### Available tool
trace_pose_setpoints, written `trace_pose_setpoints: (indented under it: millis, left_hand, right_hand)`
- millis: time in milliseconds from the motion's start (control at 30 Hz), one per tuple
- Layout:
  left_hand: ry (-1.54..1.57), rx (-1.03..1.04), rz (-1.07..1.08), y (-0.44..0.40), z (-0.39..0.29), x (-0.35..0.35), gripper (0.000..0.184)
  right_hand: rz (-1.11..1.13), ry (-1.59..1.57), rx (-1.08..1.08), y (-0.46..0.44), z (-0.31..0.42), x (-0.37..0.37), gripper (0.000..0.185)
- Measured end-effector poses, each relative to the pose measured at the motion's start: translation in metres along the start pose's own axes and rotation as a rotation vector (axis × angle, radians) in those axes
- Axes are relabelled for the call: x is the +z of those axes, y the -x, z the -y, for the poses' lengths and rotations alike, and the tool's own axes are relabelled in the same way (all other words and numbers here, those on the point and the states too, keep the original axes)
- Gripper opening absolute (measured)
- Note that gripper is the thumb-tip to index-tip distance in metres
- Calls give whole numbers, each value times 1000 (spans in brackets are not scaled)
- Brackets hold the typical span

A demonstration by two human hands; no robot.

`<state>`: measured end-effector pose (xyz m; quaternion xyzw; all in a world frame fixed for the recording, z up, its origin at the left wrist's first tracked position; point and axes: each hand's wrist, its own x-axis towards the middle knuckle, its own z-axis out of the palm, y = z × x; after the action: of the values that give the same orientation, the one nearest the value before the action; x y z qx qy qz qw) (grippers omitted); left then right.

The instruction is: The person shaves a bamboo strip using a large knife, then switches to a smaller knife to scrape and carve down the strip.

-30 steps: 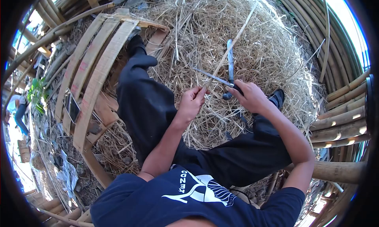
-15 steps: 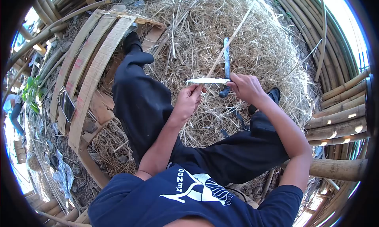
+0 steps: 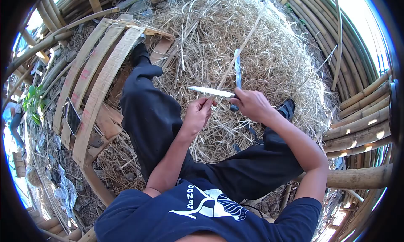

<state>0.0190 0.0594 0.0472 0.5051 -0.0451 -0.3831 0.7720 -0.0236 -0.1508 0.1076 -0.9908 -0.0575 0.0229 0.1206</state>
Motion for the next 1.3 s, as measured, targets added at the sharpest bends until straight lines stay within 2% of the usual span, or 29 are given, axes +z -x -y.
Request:
trace_pose_setpoints:
  millis: [100,167,233,300,400,433,533,667,700,800,867,900,933,967,1000,1033,1100,1167,1267,1300]
  left_hand:
    - [-2,17,5,-1,0,-1,23]
    - [-5,22,6,-1,1,-2,23]
    - [5,9,27,1,3,-3,23]
    - [-21,-2,38,3,0,4,23]
    - [-10,-16,44,2,-1,2,23]
    - [-8,-18,43,0,3,3,23]
    - [1,14,2,-1,4,-1,22]
    - [-20,24,-8,0,1,-2,21]
    - [-23,17,-2,0,1,-3,21]
    - [-13,9,-8,-4,-1,-5,19]
    - [-29,3,1,0,2,-1,20]
    - [-45,0,14,3,3,2,20]
    - [-41,14,22,5,5,2,20]
    - [-54,14,26,8,1,-2,20]
    - [-21,-6,44,9,-5,-3,20]
    - [23,-28,60,10,-9,-2,19]
    - [53,-40,72,9,-9,4,19]
    - [36,0,30,8,-8,3,19]
    - [30,21,25,8,-10,3,18]
    - [-2,29,14,9,-11,3,18]
  right_hand:
    - [73,45,-10,-3,6,-1,26]
    - [152,21,89,-10,-7,-8,25]
    - [-7,-14,377,-18,-42,-24,27]
    - [-82,240,162,-15,-64,-37,32]
    - [21,7,290,-6,-40,-25,39]
    - [-55,28,155,-5,-36,-15,39]
    - [65,84,-77,-4,-16,-6,35]
    - [-7,135,-27,-15,-62,-6,30]
    - [-132,163,-57,-13,-69,-11,31]
    - [-107,226,19,-8,-72,-11,25]
    - [-28,148,427,-15,-80,-4,24]
    - [48,123,499,-22,-121,-6,30]
    - [-48,47,712,-19,-136,-29,34]
    - [-187,171,701,-11,-149,-44,40]
    - [-283,101,782,0,-148,-62,46]
    - [-287,108,778,6,-150,-61,46]
    - [-490,68,702,24,-153,-53,48]
    - [-432,39,669,29,-133,-51,45]
    - [-489,-131,451,22,-103,-51,37]
    - [-483,-138,443,18,-90,-52,37]
